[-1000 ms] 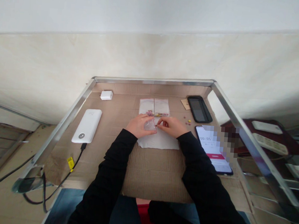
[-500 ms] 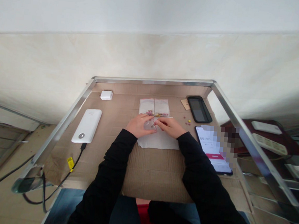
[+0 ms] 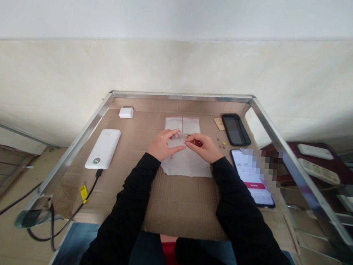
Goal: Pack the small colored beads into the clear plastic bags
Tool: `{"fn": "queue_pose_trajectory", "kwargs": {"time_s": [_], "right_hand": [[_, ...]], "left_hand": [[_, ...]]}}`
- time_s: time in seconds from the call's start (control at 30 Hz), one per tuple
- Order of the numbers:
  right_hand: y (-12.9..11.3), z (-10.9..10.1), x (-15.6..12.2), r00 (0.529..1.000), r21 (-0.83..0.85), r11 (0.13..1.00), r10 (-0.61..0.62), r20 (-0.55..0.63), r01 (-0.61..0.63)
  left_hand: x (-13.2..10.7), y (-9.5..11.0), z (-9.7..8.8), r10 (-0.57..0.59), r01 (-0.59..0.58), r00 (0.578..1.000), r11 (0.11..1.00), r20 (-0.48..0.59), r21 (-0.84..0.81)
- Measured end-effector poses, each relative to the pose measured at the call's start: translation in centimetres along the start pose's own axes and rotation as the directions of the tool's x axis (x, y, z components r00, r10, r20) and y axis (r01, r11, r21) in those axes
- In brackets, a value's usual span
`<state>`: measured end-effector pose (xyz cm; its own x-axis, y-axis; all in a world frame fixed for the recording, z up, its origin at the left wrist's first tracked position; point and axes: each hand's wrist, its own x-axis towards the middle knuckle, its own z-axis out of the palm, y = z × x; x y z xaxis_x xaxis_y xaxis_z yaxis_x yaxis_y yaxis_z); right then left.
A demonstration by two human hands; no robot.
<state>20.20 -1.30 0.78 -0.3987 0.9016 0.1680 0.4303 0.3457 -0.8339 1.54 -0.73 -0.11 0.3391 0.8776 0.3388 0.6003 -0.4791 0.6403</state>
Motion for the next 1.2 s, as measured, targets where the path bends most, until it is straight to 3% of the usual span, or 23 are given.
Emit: {"fn": "queue_pose_trajectory", "kwargs": {"time_s": [0.17,0.37,0.47,0.67,0.97,1.2], "right_hand": [[-0.4,-0.5,0.0,0.984,-0.006,1.000,-0.019,-0.175,0.019],[0.2,-0.5,0.2,0.964,0.186,0.982,0.037,-0.264,0.013],[0.6,-0.4,0.4,0.976,0.272,0.962,0.078,-0.202,-0.020],[0.5,0.1,0.4,0.991,0.222,0.969,0.084,0.105,-0.106],[0.5,0.1,0.5,0.982,0.251,0.953,0.140,0.131,-0.169],[0.6,0.3,0.5,0.982,0.236,0.964,0.087,0.171,-0.126]], "left_hand": [[0.2,-0.5,0.1,-0.099,0.101,0.995,0.970,0.020,-0.222],[0.4,-0.8,0.4,-0.129,0.179,0.981,0.893,0.145,-0.414],[0.6,-0.7,0.4,-0.154,0.217,0.975,0.801,0.157,-0.558],[0.7,-0.4,0.2,-0.241,0.307,0.951,0.675,0.193,-0.671],[0.6,-0.7,0.3,-0.283,0.361,0.931,0.639,0.229,-0.679],[0.5,-0.5,0.1,-0.248,0.375,0.927,0.645,0.282,-0.666]]}}
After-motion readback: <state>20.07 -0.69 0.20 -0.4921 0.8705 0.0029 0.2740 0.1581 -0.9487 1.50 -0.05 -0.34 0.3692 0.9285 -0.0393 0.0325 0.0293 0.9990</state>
